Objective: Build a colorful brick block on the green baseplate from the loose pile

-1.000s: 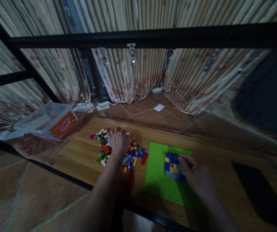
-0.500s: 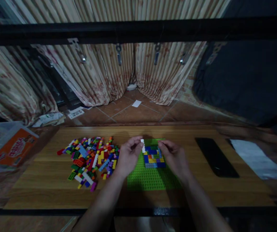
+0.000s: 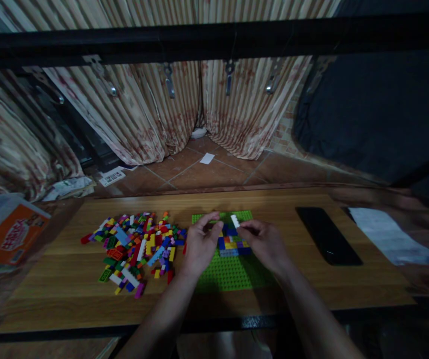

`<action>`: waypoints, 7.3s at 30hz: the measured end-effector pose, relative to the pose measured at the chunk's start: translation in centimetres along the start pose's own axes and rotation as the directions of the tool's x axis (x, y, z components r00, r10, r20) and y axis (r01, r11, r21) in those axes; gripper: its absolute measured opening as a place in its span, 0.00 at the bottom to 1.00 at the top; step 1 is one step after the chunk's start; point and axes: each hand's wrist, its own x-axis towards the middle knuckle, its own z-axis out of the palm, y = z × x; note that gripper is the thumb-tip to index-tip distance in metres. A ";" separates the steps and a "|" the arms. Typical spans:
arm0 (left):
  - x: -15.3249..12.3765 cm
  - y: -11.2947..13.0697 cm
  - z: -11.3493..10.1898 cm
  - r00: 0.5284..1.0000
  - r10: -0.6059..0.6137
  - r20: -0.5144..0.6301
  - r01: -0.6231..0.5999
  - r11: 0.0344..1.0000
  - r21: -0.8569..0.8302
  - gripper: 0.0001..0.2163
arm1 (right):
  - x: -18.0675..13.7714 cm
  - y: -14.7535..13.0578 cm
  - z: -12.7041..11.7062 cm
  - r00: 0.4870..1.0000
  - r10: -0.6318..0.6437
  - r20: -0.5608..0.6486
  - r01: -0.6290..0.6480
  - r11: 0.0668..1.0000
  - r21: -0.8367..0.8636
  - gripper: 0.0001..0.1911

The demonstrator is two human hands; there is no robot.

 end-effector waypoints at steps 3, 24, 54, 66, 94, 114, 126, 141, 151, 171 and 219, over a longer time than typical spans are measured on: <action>0.2 -0.1 -0.5 0.999 -0.035 -0.005 0.035 0.983 0.179 0.14 | 0.5 1.0 -1.1 0.992 0.027 -0.127 -0.053 0.977 -0.205 0.10; -0.2 -0.2 -0.4 0.986 -0.087 0.142 0.008 0.875 0.485 0.14 | 0.3 1.6 -1.2 0.997 -0.005 0.074 0.030 0.938 -0.346 0.15; -0.7 -0.4 -0.3 0.982 -0.058 0.177 -0.044 0.851 0.523 0.16 | 0.7 3.1 1.4 0.988 -0.079 -0.134 0.009 0.891 -0.454 0.20; -1.1 -1.2 -0.2 0.979 -0.030 0.202 -0.081 0.851 0.519 0.20 | 0.3 3.0 2.0 0.986 -0.041 -0.159 -0.043 0.868 -0.494 0.22; -1.1 -1.0 0.1 0.984 -0.023 0.177 -0.061 0.887 0.457 0.20 | 0.7 3.0 2.5 0.988 -0.035 -0.151 -0.076 0.739 -0.670 0.22; -0.2 -0.1 -3.1 0.993 0.081 0.087 -0.112 0.879 0.463 0.17 | 0.1 -0.6 2.6 0.963 -0.185 -0.194 0.002 0.730 -0.684 0.23; 2.5 -0.2 -12.2 0.880 0.103 -0.463 0.013 0.971 0.240 0.12 | -4.7 -4.0 12.8 0.791 -0.549 0.270 0.605 0.768 -0.210 0.15; 3.0 -2.1 -14.6 0.823 0.109 -0.557 -0.046 0.991 0.126 0.10 | -4.3 -5.0 16.3 0.770 -0.573 0.281 0.637 0.723 -0.268 0.10; 2.2 -1.1 -15.5 0.905 0.097 -0.414 0.097 0.901 0.422 0.10 | -3.7 -4.6 14.2 0.890 -0.433 0.145 0.454 0.806 -0.380 0.10; 2.1 -0.2 -12.2 0.988 0.140 -0.060 -0.100 0.893 0.438 0.11 | -3.6 -4.5 11.8 0.959 -0.256 0.125 0.259 0.966 -0.007 0.14; 0.4 -1.1 -2.0 0.966 0.007 0.258 -0.124 0.890 0.438 0.16 | -3.3 -0.7 6.0 0.963 -0.268 -0.032 0.210 0.819 -0.533 0.18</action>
